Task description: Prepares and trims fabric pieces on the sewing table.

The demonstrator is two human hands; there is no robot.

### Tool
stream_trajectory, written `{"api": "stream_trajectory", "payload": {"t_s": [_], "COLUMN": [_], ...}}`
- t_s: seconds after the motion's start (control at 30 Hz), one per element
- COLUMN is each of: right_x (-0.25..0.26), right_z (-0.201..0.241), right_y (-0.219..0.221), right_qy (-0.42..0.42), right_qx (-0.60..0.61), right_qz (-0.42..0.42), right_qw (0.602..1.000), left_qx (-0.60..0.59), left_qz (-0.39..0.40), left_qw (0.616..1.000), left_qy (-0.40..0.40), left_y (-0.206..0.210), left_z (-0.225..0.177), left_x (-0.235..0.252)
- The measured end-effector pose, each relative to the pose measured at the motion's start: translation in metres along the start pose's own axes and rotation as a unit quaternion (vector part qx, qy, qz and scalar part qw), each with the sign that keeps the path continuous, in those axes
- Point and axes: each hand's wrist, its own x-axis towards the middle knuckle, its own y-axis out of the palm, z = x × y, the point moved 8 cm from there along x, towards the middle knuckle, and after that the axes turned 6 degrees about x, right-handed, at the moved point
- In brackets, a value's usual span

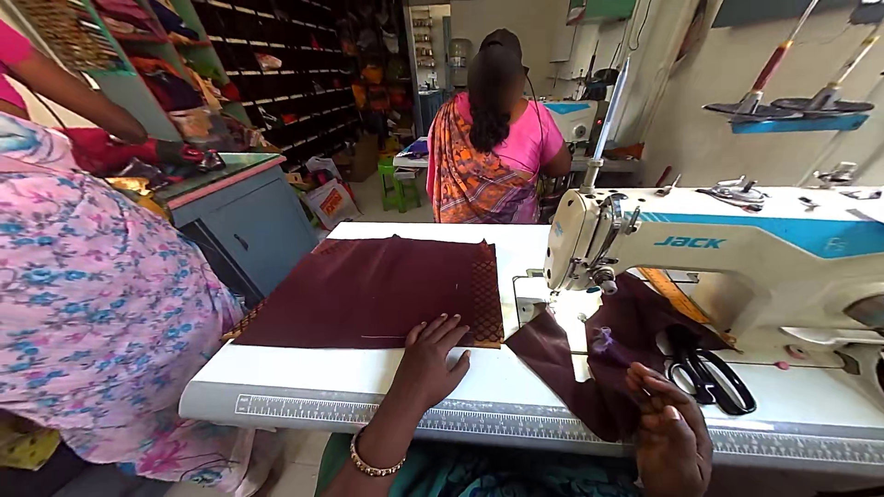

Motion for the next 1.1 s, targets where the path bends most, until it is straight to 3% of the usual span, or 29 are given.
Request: {"api": "stream_trajectory", "payload": {"t_s": [0.07, 0.2, 0.27, 0.37, 0.53, 0.73, 1.0, 1.1], "right_x": [0.002, 0.001, 0.0, 0.0, 0.0, -0.001, -0.001, 0.0], "right_z": [-0.001, -0.001, -0.001, 0.0, 0.001, 0.003, 0.003, 0.005], "right_y": [0.001, 0.003, 0.002, 0.002, 0.002, 0.003, 0.004, 0.006], "right_qy": [-0.013, -0.025, -0.03, -0.046, -0.056, -0.058, -0.059, -0.067], "right_qx": [-0.007, -0.042, -0.053, -0.066, -0.083, -0.084, -0.096, -0.107], "right_qz": [0.015, 0.037, 0.032, 0.034, 0.037, 0.036, 0.04, 0.047], "right_qw": [1.0, 0.998, 0.998, 0.996, 0.994, 0.994, 0.993, 0.991], "left_qx": [0.015, 0.0, -0.004, -0.018, -0.014, -0.015, -0.106, -0.132], "left_qz": [-0.013, 0.13, 0.154, 0.134, 0.094, 0.085, 0.009, 0.028], "left_qw": [0.999, 0.991, 0.988, 0.99, 0.984, 0.982, 0.965, 0.956], "left_qy": [0.031, -0.009, -0.018, -0.04, -0.153, -0.167, -0.239, -0.262], "left_y": [0.0, 0.007, 0.009, 0.006, 0.001, -0.001, -0.013, -0.012], "left_z": [-0.005, -0.004, -0.004, -0.001, 0.016, 0.019, 0.042, 0.047], "left_x": [-0.002, -0.002, -0.001, 0.0, 0.0, 0.002, 0.007, 0.009]}}
